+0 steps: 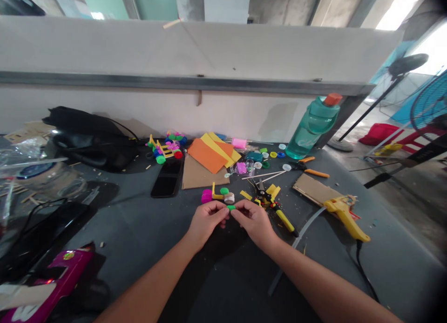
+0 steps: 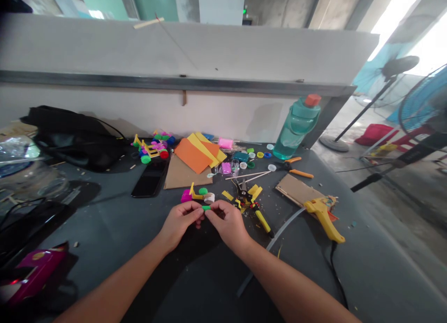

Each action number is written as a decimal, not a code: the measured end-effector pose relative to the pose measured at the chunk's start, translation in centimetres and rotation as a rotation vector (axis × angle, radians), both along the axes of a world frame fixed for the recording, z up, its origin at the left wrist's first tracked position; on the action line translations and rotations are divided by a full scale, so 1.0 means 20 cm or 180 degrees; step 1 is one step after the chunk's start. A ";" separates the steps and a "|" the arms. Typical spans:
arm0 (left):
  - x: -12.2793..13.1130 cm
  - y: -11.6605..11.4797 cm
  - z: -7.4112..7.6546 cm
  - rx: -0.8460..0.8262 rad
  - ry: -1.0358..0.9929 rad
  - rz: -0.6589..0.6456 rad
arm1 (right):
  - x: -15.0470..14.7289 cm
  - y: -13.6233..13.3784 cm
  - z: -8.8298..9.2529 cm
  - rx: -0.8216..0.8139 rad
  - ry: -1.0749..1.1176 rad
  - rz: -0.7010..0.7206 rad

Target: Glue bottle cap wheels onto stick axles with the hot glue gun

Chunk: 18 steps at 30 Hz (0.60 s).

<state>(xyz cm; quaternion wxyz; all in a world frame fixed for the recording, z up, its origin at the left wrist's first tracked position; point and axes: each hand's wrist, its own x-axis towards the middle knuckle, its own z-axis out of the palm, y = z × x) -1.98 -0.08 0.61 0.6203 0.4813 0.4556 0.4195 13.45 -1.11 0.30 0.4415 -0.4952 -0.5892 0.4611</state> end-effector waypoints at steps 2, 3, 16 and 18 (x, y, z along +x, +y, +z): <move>0.00 0.00 0.00 0.0009 0.0023 -0.0017 | 0.00 0.00 0.01 -0.0013 -0.0047 -0.0032; 0.00 0.00 0.00 0.0017 0.0033 -0.0018 | 0.00 -0.01 0.01 -0.0015 -0.0054 -0.0052; 0.00 0.00 -0.01 0.0088 0.0198 -0.0044 | 0.00 0.00 -0.02 -0.0093 0.0251 -0.0111; 0.01 0.00 -0.01 0.0084 0.0215 -0.0060 | 0.00 0.00 -0.02 -0.0127 0.0369 -0.0126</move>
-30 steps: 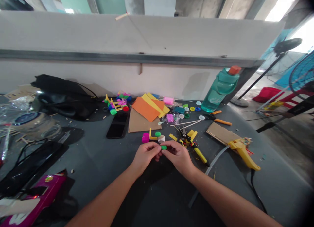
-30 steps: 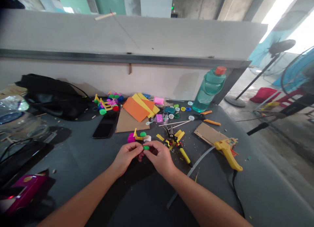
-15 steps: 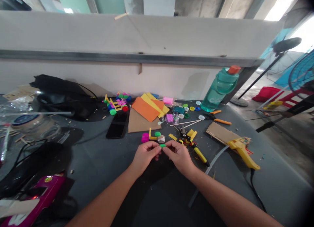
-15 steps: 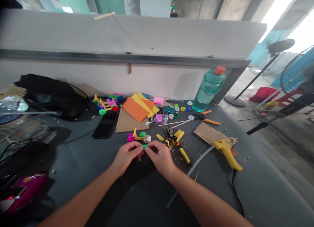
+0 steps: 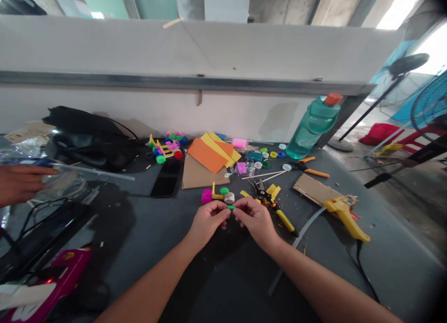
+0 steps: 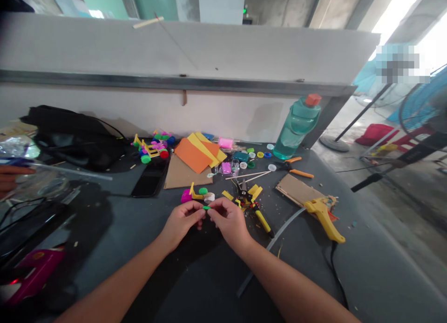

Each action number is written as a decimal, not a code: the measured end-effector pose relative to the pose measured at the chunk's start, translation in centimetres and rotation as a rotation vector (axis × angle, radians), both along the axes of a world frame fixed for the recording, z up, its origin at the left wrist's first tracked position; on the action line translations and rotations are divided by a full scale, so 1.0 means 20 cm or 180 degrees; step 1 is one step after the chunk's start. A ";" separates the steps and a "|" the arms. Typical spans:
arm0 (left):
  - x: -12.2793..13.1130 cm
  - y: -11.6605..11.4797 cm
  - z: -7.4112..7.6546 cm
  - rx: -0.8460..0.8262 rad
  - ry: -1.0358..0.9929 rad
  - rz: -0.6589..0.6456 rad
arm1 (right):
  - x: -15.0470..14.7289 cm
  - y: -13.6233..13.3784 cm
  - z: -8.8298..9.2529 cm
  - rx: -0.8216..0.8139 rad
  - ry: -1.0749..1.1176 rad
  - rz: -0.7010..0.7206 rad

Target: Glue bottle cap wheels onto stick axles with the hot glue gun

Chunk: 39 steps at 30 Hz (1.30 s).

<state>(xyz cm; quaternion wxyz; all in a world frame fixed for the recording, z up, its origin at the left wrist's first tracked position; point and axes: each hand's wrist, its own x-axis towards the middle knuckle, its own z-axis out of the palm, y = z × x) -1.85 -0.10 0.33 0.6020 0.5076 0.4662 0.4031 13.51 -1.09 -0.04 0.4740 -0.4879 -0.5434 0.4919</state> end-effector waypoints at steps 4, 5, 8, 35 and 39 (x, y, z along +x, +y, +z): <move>0.00 0.00 0.00 -0.0094 -0.0141 -0.0004 | 0.00 0.00 -0.01 0.0156 0.0037 -0.0065; 0.00 0.00 0.00 -0.0128 -0.0181 0.0027 | 0.00 0.00 -0.01 0.0224 -0.0018 -0.0075; 0.00 0.00 0.00 -0.0177 -0.0227 0.0062 | 0.00 0.00 -0.02 0.0411 -0.0278 -0.0012; 0.00 0.00 0.00 -0.0186 -0.0242 0.0007 | 0.00 0.00 -0.02 0.0550 -0.0504 0.0031; 0.00 0.00 0.00 -0.0158 -0.0239 -0.0014 | 0.00 0.00 -0.02 0.0512 -0.0497 0.0017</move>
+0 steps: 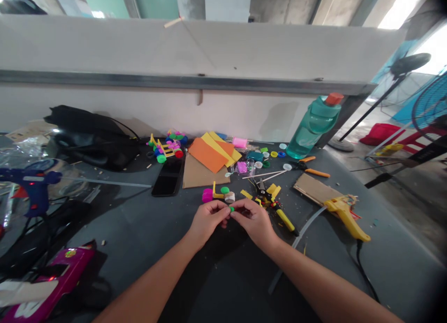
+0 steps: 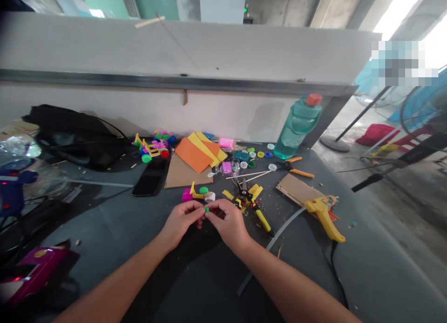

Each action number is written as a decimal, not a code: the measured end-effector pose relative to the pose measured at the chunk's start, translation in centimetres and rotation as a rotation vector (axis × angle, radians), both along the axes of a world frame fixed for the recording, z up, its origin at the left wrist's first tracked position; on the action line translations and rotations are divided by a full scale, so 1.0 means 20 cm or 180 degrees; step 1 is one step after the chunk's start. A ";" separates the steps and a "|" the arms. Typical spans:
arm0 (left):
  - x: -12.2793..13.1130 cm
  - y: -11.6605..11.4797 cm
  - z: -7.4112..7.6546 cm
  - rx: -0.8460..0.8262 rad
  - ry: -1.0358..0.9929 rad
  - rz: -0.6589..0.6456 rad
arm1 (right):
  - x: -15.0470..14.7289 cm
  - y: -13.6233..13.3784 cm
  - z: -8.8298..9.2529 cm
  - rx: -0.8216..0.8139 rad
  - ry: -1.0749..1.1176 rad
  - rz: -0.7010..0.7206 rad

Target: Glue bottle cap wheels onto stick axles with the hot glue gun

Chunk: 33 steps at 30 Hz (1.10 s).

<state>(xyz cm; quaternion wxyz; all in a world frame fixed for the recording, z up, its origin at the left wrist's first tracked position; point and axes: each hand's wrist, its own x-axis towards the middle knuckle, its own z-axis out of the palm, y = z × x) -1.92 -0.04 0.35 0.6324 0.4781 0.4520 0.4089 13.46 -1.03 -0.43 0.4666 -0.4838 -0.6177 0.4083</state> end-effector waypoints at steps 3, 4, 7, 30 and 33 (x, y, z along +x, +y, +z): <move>0.00 0.00 0.00 -0.0033 -0.0051 0.0005 | 0.00 0.00 -0.01 -0.0023 -0.0006 -0.0013; 0.00 0.00 0.00 -0.0040 -0.0055 0.0015 | 0.00 0.00 -0.01 -0.0028 -0.0008 -0.0006; 0.00 0.00 0.01 -0.0024 -0.0001 0.0051 | -0.01 -0.01 -0.01 -0.0061 0.0058 0.0027; 0.00 -0.01 0.02 0.0065 0.0036 -0.0073 | -0.01 -0.02 0.00 0.0218 -0.0188 0.0005; 0.00 0.00 0.01 0.0023 -0.0033 -0.0046 | 0.00 -0.01 -0.01 0.0162 -0.0116 0.0014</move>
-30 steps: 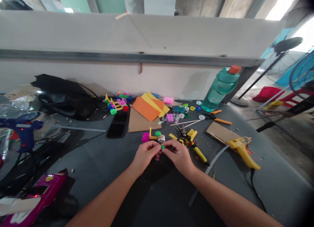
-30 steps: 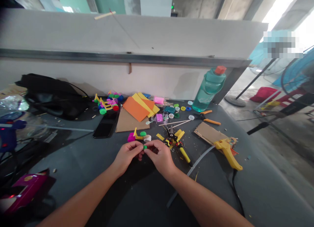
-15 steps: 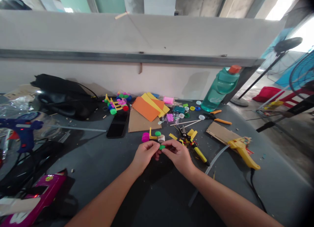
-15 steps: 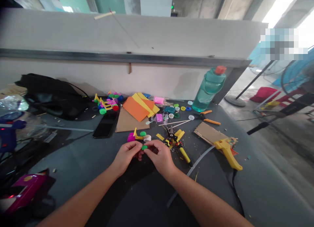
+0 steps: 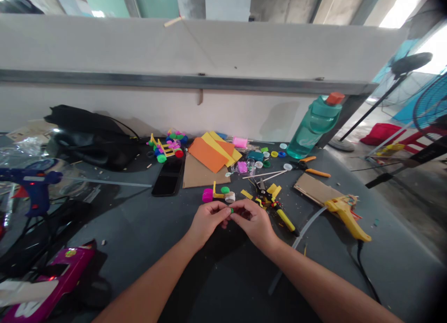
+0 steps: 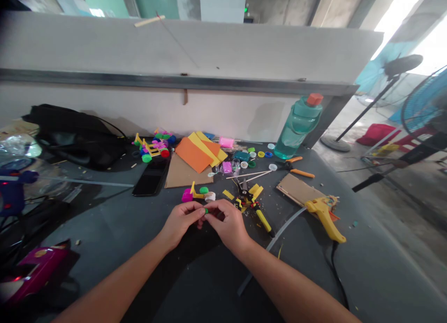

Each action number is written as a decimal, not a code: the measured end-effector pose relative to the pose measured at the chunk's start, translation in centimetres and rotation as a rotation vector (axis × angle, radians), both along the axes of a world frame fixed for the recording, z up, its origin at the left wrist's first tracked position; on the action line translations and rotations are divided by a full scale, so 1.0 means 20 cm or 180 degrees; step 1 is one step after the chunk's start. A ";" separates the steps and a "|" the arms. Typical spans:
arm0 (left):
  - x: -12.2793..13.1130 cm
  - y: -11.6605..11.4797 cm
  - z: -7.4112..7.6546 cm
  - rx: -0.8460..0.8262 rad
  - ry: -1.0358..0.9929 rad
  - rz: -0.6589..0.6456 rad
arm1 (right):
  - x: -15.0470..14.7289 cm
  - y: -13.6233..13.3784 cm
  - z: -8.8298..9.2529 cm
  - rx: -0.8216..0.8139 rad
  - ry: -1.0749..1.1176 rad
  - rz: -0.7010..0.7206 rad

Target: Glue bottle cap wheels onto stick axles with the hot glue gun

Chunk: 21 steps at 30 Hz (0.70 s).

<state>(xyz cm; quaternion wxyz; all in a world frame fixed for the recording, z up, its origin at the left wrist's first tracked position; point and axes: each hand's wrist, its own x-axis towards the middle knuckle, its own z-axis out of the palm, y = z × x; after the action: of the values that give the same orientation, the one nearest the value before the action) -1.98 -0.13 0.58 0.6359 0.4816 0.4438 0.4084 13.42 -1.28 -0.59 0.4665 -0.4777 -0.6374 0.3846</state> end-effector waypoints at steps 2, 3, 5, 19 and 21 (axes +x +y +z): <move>0.00 0.00 -0.01 -0.0104 -0.0099 0.0047 | 0.00 0.00 0.00 -0.0083 0.0069 -0.0027; 0.00 0.00 -0.01 -0.0142 -0.0134 0.0068 | 0.00 0.01 0.00 -0.0131 0.0101 -0.0054; 0.00 0.01 -0.02 -0.0150 -0.0149 0.0082 | 0.00 0.01 0.00 -0.0209 0.0166 -0.0092; 0.00 0.00 -0.01 0.0025 0.0130 0.0069 | 0.01 0.01 0.05 -0.0647 0.0253 -0.0147; 0.00 0.00 -0.01 0.0009 0.0130 0.0083 | 0.01 0.01 0.04 -0.0671 0.0313 -0.0113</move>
<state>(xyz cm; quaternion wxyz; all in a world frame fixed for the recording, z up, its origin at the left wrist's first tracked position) -2.05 -0.09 0.37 0.6206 0.4849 0.4624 0.4074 13.57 -1.16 0.27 0.4511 -0.5158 -0.5613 0.4641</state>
